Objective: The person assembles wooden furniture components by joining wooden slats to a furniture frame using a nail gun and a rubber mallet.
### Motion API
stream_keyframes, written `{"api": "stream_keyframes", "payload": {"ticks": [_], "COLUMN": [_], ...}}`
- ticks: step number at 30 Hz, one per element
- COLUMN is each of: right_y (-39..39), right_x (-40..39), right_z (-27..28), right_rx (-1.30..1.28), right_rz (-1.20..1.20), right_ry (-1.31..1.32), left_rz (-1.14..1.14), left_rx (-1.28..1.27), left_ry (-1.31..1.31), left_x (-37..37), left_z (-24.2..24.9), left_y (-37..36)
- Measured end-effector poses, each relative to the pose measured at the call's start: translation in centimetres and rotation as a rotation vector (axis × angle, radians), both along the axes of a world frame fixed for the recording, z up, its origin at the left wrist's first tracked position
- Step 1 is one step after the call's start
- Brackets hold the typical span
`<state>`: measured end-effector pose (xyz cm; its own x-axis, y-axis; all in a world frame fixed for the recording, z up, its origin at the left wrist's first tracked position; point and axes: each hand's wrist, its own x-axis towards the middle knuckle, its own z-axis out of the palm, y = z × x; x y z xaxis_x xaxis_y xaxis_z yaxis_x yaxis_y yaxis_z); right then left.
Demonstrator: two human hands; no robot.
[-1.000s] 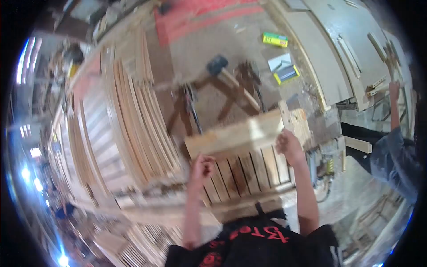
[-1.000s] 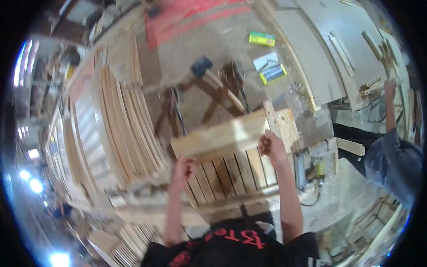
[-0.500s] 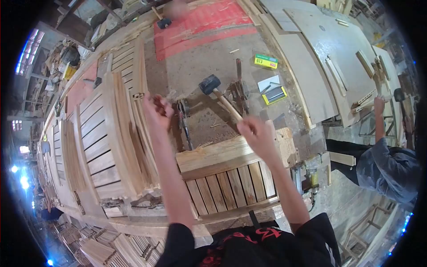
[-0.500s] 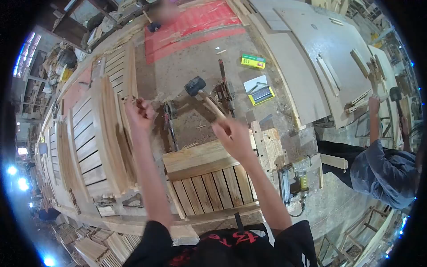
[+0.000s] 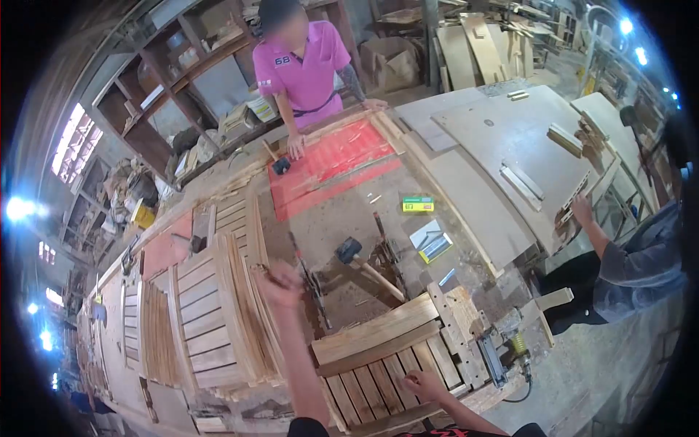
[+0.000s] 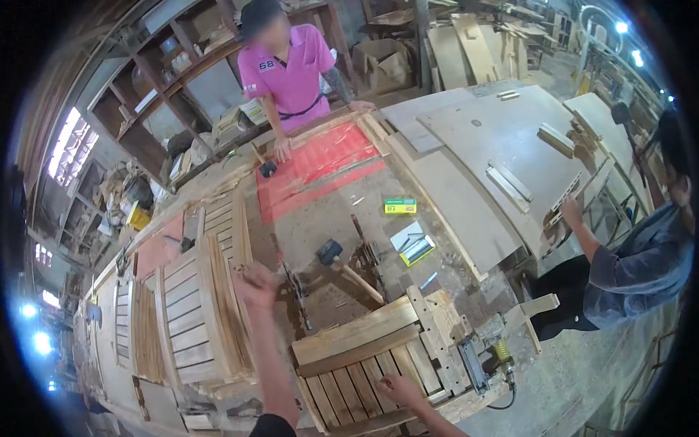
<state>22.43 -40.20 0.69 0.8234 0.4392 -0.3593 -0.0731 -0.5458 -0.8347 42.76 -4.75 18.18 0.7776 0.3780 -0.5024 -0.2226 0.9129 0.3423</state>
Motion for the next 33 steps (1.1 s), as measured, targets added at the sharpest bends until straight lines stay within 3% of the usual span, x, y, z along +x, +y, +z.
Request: {"api": "stream_keyframes", "payload": {"ticks": [1,3,4,5,7,8,10,11,13,15,18,19,21,25,27,28,29,31,33], "right_y": [-0.4,0.6,1.1,1.5,3.6,4.5,5.5,5.7,6.0,5.9,4.7,3.9,2.9,-1.0,-3.7,-4.8,-5.7,-7.2,-8.3], "right_x": [-0.8,1.1,1.4,2.1,4.0,4.8,5.4,5.7,6.2,6.5,6.9,7.6,8.4,5.4,3.0,1.9,0.7,-2.1,-3.8], "right_z": [0.3,2.3,1.7,1.4,0.7,0.9,-4.0,-4.7,-5.3,-5.2,-5.8,-6.3,-4.5,-0.1,0.4,0.1,0.2,0.4,-1.8], "right_rx": [-0.055,-0.157,-0.155,-0.26,-0.4,-0.421,-0.365,-0.357,-0.34,-0.323,-0.255,-0.222,-0.171,-0.32,-0.422,-0.547,-0.671,-0.619,-0.579], "right_rz": [0.031,0.012,-0.034,0.071,0.134,0.155,0.136,0.127,0.107,0.118,0.187,0.236,0.27,0.031,-0.064,-0.028,-0.002,-0.097,-0.092], "right_ry": [-0.037,0.142,0.106,-0.24,-0.379,-0.503,-0.546,-0.576,-0.641,-0.626,-0.635,-0.631,-0.612,-0.419,-0.444,-0.319,-0.189,-0.178,-0.279], "left_rz": [0.072,0.237,0.253,0.256,-0.049,-0.13,-0.383,-0.481,-0.344,-0.411,-0.43,-0.625,-0.675,-0.694,-0.57,-0.511,-0.386,-0.13,-0.257], "left_rx": [0.187,0.496,0.642,0.795,1.342,1.526,1.93,1.842,1.574,1.522,1.855,1.681,1.688,1.725,1.832,1.89,1.981,2.129,2.081], "left_ry": [-0.217,-0.63,-0.646,-0.668,-0.812,-0.502,0.098,0.337,0.723,1.154,1.604,1.557,1.472,1.472,1.518,1.531,1.43,1.208,1.08], "left_x": [0.8,0.7,-2.3,-5.0,-9.8,-12.9,-18.4,-21.7,-29.5,-38.3,-42.2,-42.3,-43.8,-44.9,-44.7,-44.4,-44.1,-43.0,-41.8], "left_z": [8.6,22.7,22.7,22.5,19.4,15.9,9.3,3.3,-6.0,-15.9,-19.0,-18.5,-20.4,-23.0,-21.9,-21.1,-20.5,-19.8,-20.4], "left_y": [0.1,1.8,1.4,0.7,-4.0,-6.7,-11.0,-11.2,-11.1,-9.4,-12.4,-12.7,-12.3,-10.6,-11.1,-11.5,-11.9,-13.0,-14.7]}}
